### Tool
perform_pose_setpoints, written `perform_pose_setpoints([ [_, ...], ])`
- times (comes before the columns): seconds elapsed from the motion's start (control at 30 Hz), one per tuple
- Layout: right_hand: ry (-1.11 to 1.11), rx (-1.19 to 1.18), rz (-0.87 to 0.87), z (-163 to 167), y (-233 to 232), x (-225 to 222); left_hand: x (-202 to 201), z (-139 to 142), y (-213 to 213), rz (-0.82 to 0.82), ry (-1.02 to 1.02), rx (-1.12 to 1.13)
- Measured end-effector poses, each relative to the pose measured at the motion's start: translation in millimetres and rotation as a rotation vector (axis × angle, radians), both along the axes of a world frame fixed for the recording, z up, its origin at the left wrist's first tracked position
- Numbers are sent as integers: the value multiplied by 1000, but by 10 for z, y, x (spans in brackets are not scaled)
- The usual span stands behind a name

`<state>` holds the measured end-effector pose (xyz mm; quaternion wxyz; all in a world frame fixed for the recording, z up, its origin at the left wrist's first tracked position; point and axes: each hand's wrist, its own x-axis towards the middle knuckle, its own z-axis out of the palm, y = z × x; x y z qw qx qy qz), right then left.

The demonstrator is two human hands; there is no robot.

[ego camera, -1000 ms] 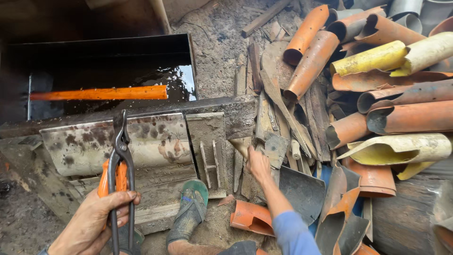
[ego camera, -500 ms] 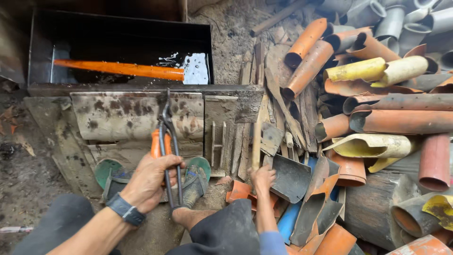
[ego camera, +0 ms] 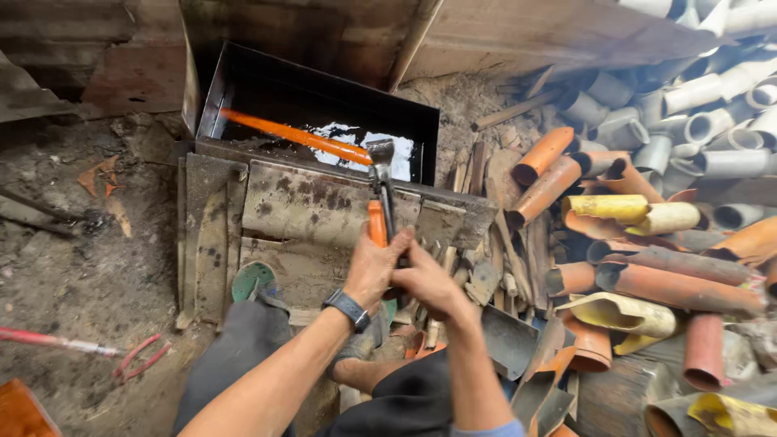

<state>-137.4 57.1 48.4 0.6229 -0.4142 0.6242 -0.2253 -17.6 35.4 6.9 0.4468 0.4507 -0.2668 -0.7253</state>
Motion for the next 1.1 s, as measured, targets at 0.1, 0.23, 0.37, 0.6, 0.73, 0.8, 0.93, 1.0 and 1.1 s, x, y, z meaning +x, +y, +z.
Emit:
perform_pose_setpoints([
  [0.1, 231, -495, 105, -270, -57, 232, 203, -101, -91, 58, 7, -133],
  [0.23, 184, -287, -79, -515, -123, 545, 460, -210, -203, 66, 31, -24],
  [0.37, -132, -97, -228, -452, -317, 615, 626, -292, -286, 98, 65, 67],
  [0.6, -182, 113, -501, -287, -393, 448, 690, -694, -509, 355, 466, 596],
  [0.73, -282, -8, -576, -420, -468, 195, 483, -963, -555, 289, 468, 550],
  [0.8, -295, -68, -608, -534, -528, 95, 292, -1015, -570, 262, 434, 556],
  [0.93, -327, -14, -661, -690, -617, 63, -27, -989, -577, 267, 396, 604],
  [1.0, -207, 16, -625, -678, -653, 98, -134, -901, -545, 264, 384, 597],
  [1.1, 241, -86, -336, -579, -800, 138, -215, -746, -525, 243, 445, 600],
])
